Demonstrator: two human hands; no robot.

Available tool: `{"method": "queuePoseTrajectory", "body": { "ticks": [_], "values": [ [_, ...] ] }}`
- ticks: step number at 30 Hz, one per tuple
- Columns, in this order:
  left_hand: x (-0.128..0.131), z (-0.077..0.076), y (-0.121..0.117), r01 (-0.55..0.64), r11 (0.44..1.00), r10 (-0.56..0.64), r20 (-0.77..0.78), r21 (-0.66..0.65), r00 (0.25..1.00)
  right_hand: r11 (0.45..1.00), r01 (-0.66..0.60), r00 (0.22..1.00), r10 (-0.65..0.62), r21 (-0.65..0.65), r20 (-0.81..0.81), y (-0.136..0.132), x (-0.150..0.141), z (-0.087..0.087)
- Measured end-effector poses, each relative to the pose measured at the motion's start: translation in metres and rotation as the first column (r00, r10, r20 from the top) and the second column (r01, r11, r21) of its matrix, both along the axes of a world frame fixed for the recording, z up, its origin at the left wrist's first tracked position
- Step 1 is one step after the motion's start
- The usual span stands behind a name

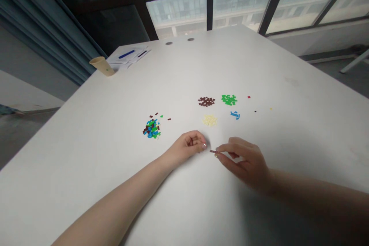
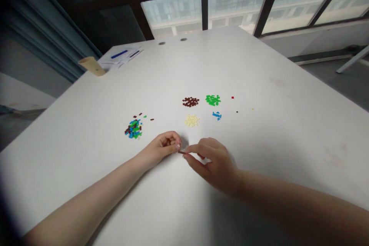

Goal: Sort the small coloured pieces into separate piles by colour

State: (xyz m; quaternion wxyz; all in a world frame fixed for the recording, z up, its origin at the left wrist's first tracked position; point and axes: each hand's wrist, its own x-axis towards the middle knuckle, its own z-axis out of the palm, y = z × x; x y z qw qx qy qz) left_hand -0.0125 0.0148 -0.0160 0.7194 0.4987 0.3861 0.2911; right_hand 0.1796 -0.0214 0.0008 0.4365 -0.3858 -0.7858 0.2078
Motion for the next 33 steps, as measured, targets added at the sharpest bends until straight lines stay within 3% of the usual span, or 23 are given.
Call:
{"method": "queuePoseTrajectory", "body": {
  "ticks": [4, 9, 14, 17, 25, 30, 33],
  "values": [
    [-0.001, -0.003, 0.003, -0.002, 1.000, 0.002, 0.008, 0.027, 1.000, 0.995, 0.097, 0.979, -0.092, -0.021, 0.180, 0.020, 0.004, 0.009],
    [0.000, -0.003, 0.005, 0.030, 0.999, -0.032, 0.060, 0.029, 0.998, 0.954, 0.298, 0.915, -0.296, 0.034, 0.274, 0.078, 0.017, 0.021],
    [0.001, -0.003, 0.006, 0.072, 0.997, -0.074, 0.056, 0.029, 0.996, 0.904, 0.426, 0.760, -0.333, -0.041, 0.558, 0.140, 0.008, 0.018],
    [0.001, -0.005, 0.007, 0.079, 0.997, -0.080, 0.052, 0.021, 0.995, 0.861, 0.502, 0.693, -0.346, -0.080, 0.632, 0.163, -0.005, 0.010],
    [0.002, -0.006, 0.011, 0.100, 0.995, -0.100, 0.063, 0.009, 0.993, 0.779, 0.613, 0.611, -0.364, -0.129, 0.703, 0.180, -0.020, 0.002],
    [0.004, -0.007, 0.012, 0.136, 0.989, -0.140, 0.062, 0.053, 0.988, 0.783, 0.609, 0.594, -0.345, -0.126, 0.727, 0.179, -0.016, 0.006],
    [0.004, -0.004, 0.010, 0.117, 0.982, -0.110, -0.050, 0.148, 0.993, 0.803, 0.588, 0.603, -0.353, -0.099, 0.716, 0.174, -0.015, 0.013]
  ]
}}
